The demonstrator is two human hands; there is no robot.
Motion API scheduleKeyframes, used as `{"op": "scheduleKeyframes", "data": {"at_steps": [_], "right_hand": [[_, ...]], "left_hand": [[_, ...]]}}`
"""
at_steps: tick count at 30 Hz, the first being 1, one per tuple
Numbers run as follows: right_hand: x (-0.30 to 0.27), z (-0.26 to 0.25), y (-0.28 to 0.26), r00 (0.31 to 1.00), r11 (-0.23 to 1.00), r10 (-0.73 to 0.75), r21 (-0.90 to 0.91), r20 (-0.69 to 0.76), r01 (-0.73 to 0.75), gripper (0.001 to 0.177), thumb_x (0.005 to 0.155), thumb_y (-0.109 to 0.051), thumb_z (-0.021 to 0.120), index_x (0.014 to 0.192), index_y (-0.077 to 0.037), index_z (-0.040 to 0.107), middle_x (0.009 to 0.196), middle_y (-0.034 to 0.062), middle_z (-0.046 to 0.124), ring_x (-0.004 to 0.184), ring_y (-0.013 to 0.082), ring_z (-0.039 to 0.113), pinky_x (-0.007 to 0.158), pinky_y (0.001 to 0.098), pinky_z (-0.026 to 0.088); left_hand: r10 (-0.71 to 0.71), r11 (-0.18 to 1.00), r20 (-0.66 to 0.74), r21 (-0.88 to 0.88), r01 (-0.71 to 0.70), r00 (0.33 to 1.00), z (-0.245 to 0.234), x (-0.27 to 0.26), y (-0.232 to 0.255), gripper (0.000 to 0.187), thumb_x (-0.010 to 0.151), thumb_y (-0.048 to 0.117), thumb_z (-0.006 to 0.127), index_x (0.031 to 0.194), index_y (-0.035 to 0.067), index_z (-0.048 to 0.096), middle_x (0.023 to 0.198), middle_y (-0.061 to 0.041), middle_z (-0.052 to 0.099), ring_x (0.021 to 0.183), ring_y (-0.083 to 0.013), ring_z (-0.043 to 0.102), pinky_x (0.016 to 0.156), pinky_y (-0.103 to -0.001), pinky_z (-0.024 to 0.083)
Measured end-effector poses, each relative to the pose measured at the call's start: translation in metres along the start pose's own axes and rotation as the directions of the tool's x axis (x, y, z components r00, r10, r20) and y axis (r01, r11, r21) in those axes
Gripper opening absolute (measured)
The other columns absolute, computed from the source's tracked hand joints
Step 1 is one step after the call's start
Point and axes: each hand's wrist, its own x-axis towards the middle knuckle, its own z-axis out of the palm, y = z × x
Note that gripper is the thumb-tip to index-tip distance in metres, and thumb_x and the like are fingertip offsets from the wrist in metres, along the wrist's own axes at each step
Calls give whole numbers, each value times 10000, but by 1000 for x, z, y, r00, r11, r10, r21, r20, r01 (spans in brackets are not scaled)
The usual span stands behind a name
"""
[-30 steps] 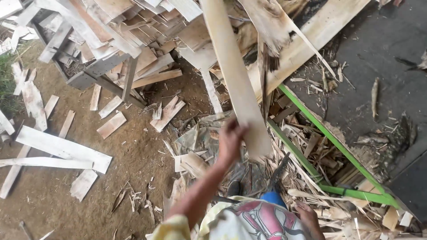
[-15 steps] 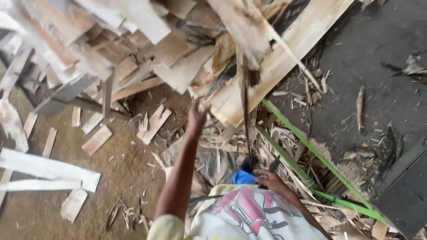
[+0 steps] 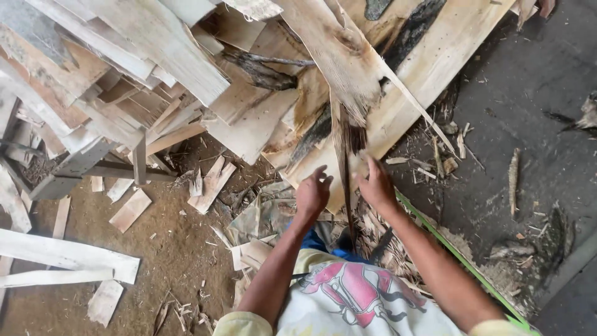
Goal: Trimming thin wood panels or veneer strips using a mechanical shear cutter.
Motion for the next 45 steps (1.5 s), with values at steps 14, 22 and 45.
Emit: {"op": "scheduleKeyframes", "data": {"at_steps": [14, 22, 45], "right_hand": [[197, 23, 19, 974, 905, 104, -425, 204, -7, 713, 967, -273, 685, 1554, -2, 384, 1349, 316, 565, 1211, 461, 573, 1011, 522, 496], [201, 8, 54, 979, 819, -202, -547, 3, 171, 220, 1049, -122, 586, 1219, 4, 645, 1003, 180, 745, 786, 290, 728, 663, 384, 615], [55, -47, -16, 717, 395, 578, 634, 391, -664, 215, 935, -144, 698, 1120, -34, 702, 912, 81, 752, 713, 132, 710, 627, 253, 618]], "left_hand": [[187, 977, 306, -156, -144, 933, -5, 87, -40, 423, 935, 217, 710, 1324, 64, 645, 979, -174, 775, 851, -312, 752, 773, -432, 596], [-227, 790, -227, -611, 43, 947, -71, 250, -59, 710, 939, 149, 675, 1560, 21, 356, 1133, -266, 651, 911, -228, 621, 771, -344, 638], [311, 931, 302, -287, -225, 901, -38, 184, -3, 747, 904, 338, 761, 1534, 93, 443, 1467, -176, 573, 1355, -329, 544, 1172, -489, 430]]}}
